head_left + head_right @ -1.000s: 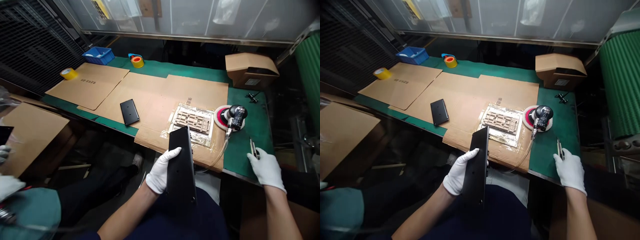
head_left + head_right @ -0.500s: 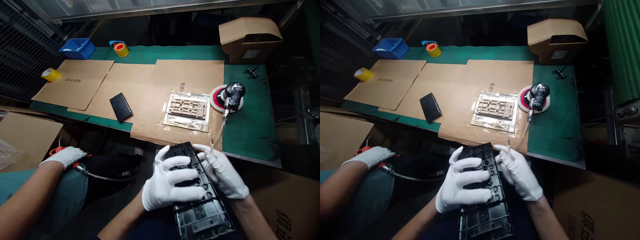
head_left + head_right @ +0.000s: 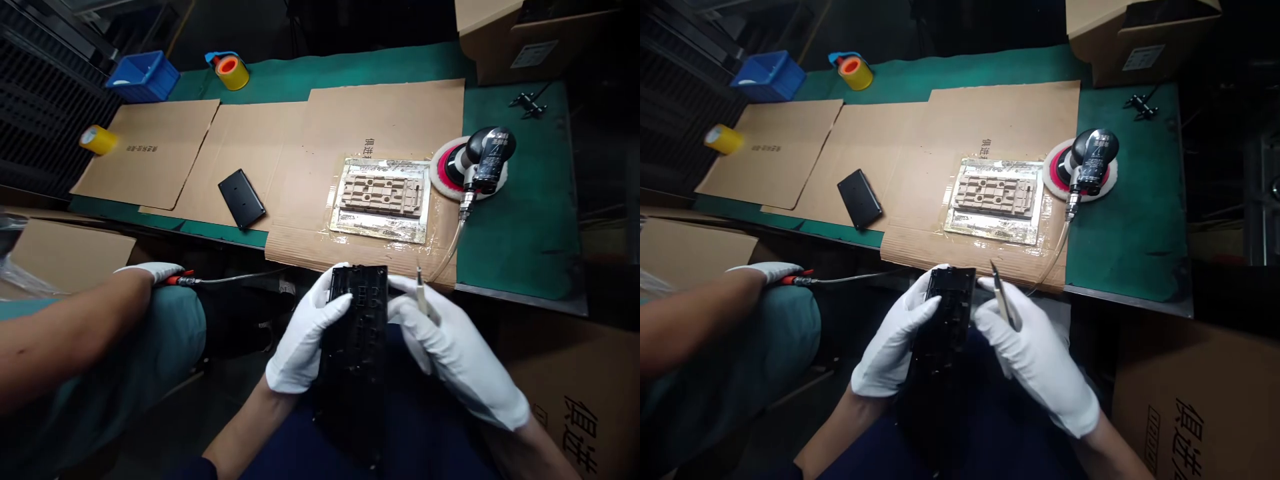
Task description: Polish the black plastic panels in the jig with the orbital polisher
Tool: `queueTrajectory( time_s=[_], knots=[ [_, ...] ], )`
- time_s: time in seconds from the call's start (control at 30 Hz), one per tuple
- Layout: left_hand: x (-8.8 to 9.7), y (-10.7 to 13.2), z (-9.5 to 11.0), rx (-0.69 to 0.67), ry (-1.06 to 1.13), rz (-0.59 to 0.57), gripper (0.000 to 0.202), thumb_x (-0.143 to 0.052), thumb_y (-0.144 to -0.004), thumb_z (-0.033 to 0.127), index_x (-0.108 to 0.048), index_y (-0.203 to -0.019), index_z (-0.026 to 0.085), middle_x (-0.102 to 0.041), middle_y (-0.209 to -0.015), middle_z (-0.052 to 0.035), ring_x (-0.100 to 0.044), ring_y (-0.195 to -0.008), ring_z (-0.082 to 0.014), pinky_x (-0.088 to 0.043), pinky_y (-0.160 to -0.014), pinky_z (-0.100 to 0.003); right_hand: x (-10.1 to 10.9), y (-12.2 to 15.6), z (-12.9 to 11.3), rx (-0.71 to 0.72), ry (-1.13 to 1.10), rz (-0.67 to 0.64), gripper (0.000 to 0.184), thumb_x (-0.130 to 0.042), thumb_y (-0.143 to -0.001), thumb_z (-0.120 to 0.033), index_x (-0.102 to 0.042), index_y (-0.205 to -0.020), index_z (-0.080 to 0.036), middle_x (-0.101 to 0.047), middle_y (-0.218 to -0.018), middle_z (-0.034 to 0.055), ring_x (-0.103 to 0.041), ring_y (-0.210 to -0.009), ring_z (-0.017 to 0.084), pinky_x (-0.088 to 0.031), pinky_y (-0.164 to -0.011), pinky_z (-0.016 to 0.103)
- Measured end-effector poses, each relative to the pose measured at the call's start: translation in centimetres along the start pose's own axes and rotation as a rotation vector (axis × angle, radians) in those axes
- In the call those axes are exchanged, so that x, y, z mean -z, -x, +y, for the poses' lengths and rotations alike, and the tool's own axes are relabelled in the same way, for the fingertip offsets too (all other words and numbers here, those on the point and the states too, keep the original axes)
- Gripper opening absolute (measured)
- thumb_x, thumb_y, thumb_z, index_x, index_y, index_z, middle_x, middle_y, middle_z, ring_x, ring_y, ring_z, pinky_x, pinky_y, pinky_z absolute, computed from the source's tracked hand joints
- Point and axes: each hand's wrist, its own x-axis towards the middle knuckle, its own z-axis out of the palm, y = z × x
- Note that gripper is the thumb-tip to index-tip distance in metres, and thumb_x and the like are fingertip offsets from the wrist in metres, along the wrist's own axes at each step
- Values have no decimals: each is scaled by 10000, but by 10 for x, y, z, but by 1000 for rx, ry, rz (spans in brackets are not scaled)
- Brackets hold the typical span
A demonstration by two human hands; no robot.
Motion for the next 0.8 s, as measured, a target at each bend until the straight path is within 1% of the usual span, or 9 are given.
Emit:
queueTrajectory(
  time_s=[0.07,0.1,0.17,0.23,0.3,0.4,0.57,0.67,0.8],
  knots=[
    [3,1,0,28,106,-47,351,-785,-917,248,-723,-1259,194,-754,-1070,-44,-727,-964,-172,-576,-879,-234,10,8,5,62,132,66,603,-601,-1024,-614,-623,-1497,-241,-608,-634,-34,-531,-498,119,-513,-517,232],
    [6,3,-2,56,155,-60,302,-774,-922,244,-733,-1217,198,-743,-963,-23,-719,-872,-146,-576,-823,-216,13,12,8,100,200,96,580,-587,-1034,-604,-650,-1479,-238,-659,-673,-11,-605,-552,142,-570,-575,251],
    [10,7,-8,108,239,-58,250,-764,-930,253,-734,-1175,217,-675,-768,24,-672,-693,-107,-572,-740,-200,17,20,16,183,325,142,501,-610,-1035,-555,-712,-1421,-251,-779,-885,48,-754,-790,206,-654,-755,302],
    [14,10,-17,142,292,-44,246,-758,-942,282,-723,-1180,229,-613,-679,51,-613,-573,-86,-569,-685,-200,16,28,22,290,414,159,420,-666,-1021,-470,-737,-1394,-290,-807,-1128,62,-783,-1035,246,-660,-919,333],
    [15,13,-25,163,335,-28,281,-751,-952,305,-704,-1221,240,-606,-679,56,-582,-526,-77,-563,-643,-200,12,33,26,404,468,151,421,-702,-1007,-369,-710,-1427,-339,-795,-1221,37,-781,-1091,237,-658,-942,310],
    [15,16,-32,176,407,-22,326,-741,-959,316,-685,-1274,254,-618,-709,53,-543,-485,-71,-538,-573,-203,6,34,26,536,514,161,508,-708,-997,-252,-651,-1489,-366,-802,-1184,21,-797,-1013,208,-665,-873,265],
    [14,20,-36,144,479,-5,301,-752,-950,334,-696,-1234,252,-606,-721,56,-490,-456,-62,-474,-484,-207,-1,31,25,610,574,158,541,-702,-991,-185,-636,-1507,-333,-787,-1206,48,-789,-1001,204,-655,-847,265],
    [12,20,-34,149,507,26,275,-786,-926,320,-720,-1182,246,-631,-757,48,-561,-547,-71,-523,-570,-197,-3,31,25,638,573,134,560,-696,-989,-162,-624,-1517,-334,-779,-1216,47,-785,-1002,201,-647,-853,268],
    [9,19,-30,134,502,58,288,-830,-882,274,-751,-1157,239,-715,-925,22,-659,-761,-78,-552,-747,-163,-4,31,28,650,577,110,575,-694,-985,-146,-618,-1524,-333,-780,-1182,45,-780,-993,201,-639,-862,278]
  ],
)
